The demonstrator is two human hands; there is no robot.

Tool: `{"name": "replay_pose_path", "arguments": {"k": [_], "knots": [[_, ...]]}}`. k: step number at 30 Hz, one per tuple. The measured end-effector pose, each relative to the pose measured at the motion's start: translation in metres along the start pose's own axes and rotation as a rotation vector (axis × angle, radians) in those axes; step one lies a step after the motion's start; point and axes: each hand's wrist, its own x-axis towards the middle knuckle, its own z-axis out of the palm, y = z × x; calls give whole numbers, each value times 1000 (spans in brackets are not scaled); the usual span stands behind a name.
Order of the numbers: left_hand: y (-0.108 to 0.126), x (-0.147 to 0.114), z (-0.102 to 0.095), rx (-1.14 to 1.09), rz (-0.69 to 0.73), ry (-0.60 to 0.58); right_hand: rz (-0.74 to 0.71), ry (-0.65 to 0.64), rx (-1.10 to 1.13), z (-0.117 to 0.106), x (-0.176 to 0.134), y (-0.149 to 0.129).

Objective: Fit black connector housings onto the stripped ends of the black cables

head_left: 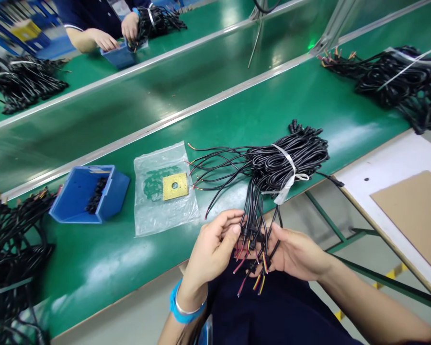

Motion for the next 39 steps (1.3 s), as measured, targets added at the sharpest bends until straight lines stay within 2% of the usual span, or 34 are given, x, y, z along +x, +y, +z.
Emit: {"name": "replay_pose_path", "arguments": {"k": [5,7,10,14,18,20,22,25,27,29,31,33,37,39], "knots": [[1,1,6,117,17,-3,36,52,-57,-4,-6,1],[3,2,11,182,53,-2,6,65,-176,-12,-11,-3],[7,5,24,229,155,-54,-54,142,-623,-25,-19,-18],[6,7,41,333,256,-94,-105,388,-1355,-35,-26,-46],[-5,8,51,442,286,-100,-108,558,-1854,-33,-39,-63],[-9,8,54,461,292,-109,-172,621,-2065,-24,-47,-69],[-10,10,55,457,314,-107,-356,575,-2169,-7,-46,-72],[-7,10,52,447,344,-112,-659,370,-2256,27,-19,-71],[-3,9,47,488,325,-111,-777,437,-2416,46,14,-70],[-1,5,42,575,271,-102,-739,560,-2598,57,49,-73],[1,2,38,656,223,-101,-595,544,-2712,59,77,-79],[3,-2,33,667,196,-90,-545,487,-2739,56,93,-84],[7,-5,18,492,172,-5,-571,358,-2722,49,94,-94],[7,-5,8,385,165,38,-627,299,-2637,47,88,-99]]}}
